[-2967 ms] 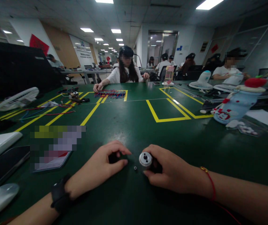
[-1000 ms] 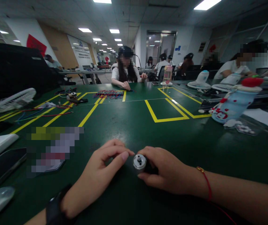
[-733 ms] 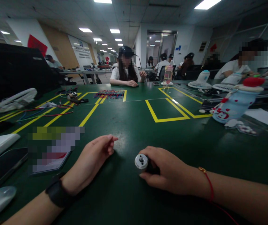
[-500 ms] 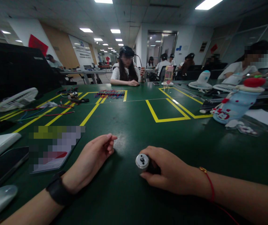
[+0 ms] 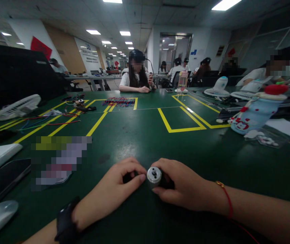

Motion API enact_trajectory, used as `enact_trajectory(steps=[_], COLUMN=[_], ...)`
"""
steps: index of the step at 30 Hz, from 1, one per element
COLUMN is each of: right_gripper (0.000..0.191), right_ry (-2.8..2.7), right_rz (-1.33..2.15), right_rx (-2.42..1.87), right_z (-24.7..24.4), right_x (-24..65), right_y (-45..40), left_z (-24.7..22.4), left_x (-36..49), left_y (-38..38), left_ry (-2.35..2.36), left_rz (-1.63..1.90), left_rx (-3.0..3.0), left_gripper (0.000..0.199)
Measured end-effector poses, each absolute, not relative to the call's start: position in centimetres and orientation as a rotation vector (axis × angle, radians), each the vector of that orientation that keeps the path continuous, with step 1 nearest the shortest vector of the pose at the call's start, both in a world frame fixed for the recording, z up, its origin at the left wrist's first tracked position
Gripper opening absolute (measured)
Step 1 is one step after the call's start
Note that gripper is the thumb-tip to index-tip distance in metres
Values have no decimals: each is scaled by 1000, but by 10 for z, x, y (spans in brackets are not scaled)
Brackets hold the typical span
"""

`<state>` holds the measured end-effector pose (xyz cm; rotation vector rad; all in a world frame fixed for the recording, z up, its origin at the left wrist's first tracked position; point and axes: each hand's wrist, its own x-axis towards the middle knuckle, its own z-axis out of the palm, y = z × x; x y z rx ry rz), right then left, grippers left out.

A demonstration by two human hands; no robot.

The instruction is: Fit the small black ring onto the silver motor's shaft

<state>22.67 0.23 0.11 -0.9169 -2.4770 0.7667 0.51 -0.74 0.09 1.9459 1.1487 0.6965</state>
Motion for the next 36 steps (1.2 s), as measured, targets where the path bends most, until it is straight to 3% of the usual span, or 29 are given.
enact_trajectory(steps=[6, 12, 21, 30, 36], right_gripper=[29, 26, 26, 28, 28], right_ry=[-2473, -2468, -2465, -2430, -2417], right_rz=[742, 722, 743, 794, 811], right_rx=[-881, -876, -897, -944, -956], right_z=[-1, -3, 0, 0, -1], right_x=[226, 226, 226, 227, 227], right_y=[2, 3, 1, 0, 0], left_z=[4, 9, 16, -7, -8], left_x=[16, 26, 17, -1, 0], left_y=[-23, -23, -17, -5, -3], left_ry=[1143, 1119, 1212, 1192, 1183], left_rz=[769, 937, 1082, 642, 624], left_rx=[2020, 2132, 1953, 2170, 2187], left_gripper=[34, 16, 11, 10, 10])
